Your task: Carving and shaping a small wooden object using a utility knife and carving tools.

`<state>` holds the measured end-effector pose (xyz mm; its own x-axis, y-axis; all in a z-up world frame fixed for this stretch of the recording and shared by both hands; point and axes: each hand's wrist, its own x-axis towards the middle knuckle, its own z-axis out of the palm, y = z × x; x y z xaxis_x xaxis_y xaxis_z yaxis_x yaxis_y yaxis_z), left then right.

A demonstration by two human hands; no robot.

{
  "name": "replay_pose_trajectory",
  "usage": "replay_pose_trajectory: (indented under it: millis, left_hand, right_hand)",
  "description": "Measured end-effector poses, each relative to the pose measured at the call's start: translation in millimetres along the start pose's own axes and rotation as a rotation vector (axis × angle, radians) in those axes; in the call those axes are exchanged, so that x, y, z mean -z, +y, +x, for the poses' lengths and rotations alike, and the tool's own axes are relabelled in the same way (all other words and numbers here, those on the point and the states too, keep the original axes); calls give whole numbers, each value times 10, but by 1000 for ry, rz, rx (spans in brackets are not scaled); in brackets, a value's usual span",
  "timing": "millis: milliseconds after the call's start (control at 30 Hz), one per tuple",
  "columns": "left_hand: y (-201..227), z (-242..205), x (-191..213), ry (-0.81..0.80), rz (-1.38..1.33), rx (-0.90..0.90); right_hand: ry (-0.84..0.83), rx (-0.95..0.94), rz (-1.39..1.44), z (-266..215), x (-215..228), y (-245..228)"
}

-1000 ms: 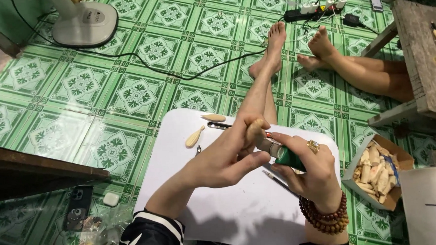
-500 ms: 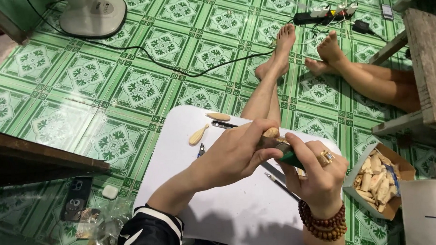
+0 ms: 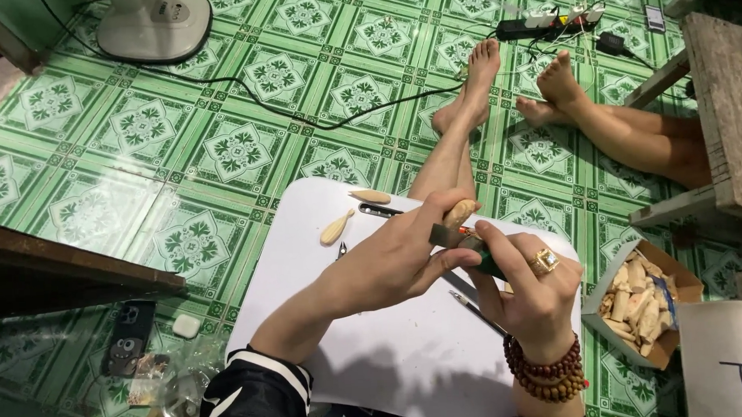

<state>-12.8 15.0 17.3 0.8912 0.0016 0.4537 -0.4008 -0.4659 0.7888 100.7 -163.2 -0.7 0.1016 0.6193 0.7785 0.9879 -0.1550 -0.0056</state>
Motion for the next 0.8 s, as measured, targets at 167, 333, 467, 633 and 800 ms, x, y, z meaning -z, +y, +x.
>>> replay_pose_trajectory:
  millis: [167,333,467,633,800]
  left_hand:
    - [-133,13,-150,148,83,-90]
    - [25,-62,-147,295,53,-170]
    - [81,-9,-37,155,-116,-59]
    - [53,-33,-53,313,-156,-106]
    - [57,-35,-75,268,-450,-30]
  right_hand:
    - [75,-3,11,-126,-92,89]
    - [140,-63,-61,-204,-71,340]
    - [126,-142,98,-124,-8,262]
    - [69,-103,148,-200,2,283]
    - [27,-18,188,-189,-4,286]
